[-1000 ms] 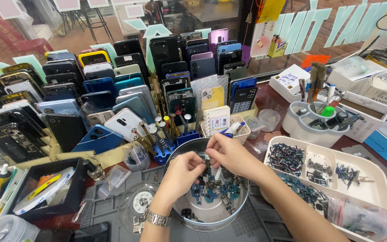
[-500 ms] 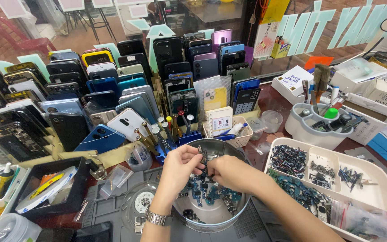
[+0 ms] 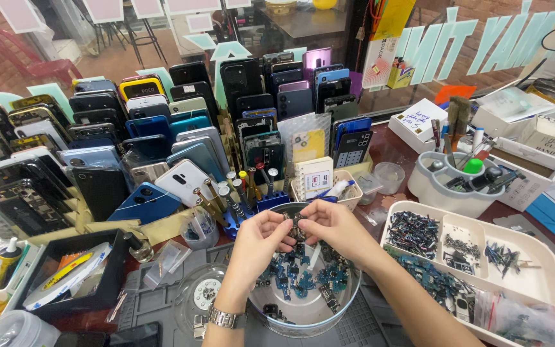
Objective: The person picks small electronic components from a metal bowl and places them into a compartmentalized tray. The hands repeatedly reach into the bowl, select items, and sort them into different sections of the tray.
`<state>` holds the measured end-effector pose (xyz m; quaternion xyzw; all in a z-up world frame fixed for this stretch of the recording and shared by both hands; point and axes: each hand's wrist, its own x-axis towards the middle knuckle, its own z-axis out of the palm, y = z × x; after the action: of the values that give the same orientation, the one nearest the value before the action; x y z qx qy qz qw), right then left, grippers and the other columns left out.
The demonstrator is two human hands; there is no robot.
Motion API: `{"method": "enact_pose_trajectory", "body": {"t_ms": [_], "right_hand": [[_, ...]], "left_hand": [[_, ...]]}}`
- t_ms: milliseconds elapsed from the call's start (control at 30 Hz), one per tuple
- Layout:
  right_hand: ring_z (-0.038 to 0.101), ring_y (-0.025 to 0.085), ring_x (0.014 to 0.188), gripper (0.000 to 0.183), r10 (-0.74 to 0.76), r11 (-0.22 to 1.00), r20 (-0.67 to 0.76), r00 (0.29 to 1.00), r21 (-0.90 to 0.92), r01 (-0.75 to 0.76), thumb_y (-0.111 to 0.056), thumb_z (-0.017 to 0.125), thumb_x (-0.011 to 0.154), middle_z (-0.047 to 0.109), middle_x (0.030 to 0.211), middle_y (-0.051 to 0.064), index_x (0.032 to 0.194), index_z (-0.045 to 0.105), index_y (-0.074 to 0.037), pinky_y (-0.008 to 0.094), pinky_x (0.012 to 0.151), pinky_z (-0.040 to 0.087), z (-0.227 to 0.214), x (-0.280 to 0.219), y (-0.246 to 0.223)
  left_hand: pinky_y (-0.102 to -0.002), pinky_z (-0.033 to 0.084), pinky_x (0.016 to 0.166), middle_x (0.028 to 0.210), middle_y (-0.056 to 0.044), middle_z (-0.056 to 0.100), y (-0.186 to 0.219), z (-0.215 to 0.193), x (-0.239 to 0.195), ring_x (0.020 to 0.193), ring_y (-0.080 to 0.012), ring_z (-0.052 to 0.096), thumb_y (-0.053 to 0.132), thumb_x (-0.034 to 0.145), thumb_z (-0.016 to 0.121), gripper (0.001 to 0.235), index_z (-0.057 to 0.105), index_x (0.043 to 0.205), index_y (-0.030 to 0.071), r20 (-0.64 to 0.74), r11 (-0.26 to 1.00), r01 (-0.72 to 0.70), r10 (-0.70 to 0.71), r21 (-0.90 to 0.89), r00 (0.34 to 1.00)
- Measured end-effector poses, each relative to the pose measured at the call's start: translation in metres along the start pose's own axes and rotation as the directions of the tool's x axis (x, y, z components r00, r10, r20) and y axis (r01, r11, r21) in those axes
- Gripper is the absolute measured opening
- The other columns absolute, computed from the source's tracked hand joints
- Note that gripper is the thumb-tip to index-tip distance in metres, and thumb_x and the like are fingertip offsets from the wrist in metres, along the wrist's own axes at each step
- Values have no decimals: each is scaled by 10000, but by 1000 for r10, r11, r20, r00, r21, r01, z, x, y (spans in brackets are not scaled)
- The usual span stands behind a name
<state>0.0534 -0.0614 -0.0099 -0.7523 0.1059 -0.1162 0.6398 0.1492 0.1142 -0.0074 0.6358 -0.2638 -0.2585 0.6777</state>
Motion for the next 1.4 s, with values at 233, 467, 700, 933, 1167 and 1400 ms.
{"method": "enact_pose_trajectory", "body": {"t_ms": [233,467,700,933,1167,1400], "right_hand": [[716,127,804,213,-2,993,57,998,118,-5,-148,666,938,729,900,56,1063,666,24,280,728,604,-10,-3,-4],[681,83,803,191,-100,995,8,995,-17,100,-129,696,920,733,891,29,1053,702,8,249,734,573,-15,-12,-21],[691,88,800,212,-109,989,17,994,-96,110,-128,737,884,744,876,22,1034,690,15,250,730,574,-6,-17,-28],[718,131,847,321,-78,994,51,996,82,74,-68,693,901,695,951,69,1202,615,9,279,757,601,-46,-55,-39],[704,101,877,383,-82,993,94,992,-83,89,-34,649,900,732,1025,55,1280,602,-9,254,745,571,-118,-120,-50],[667,124,675,320,115,945,-86,990,-297,-136,-30,684,858,691,795,70,1178,685,-40,291,603,534,-171,-161,-11]], "left_hand": [[-258,588,648,864,-56,748,-3,-2,3,741,-111,711,154,916,714,162,699,982,7,19,996,-41,43,-74,999],[-246,580,663,903,-27,753,-9,-3,5,785,-80,691,150,909,724,154,721,985,16,-1,995,-79,80,-67,997],[-251,590,676,871,-58,757,-3,4,1,725,-106,704,134,906,736,201,733,1022,-30,41,989,-56,62,-139,997],[-234,607,686,902,-82,776,17,54,-18,749,-99,729,71,865,749,260,729,1100,-39,101,992,-118,123,-49,987],[-230,617,623,843,-104,747,25,145,-31,723,-123,738,34,825,795,307,617,1067,-31,150,977,-189,173,101,973],[-293,586,653,812,-100,776,2,210,-31,721,-166,767,130,820,789,245,682,991,-10,277,887,-293,199,358,940]]}}
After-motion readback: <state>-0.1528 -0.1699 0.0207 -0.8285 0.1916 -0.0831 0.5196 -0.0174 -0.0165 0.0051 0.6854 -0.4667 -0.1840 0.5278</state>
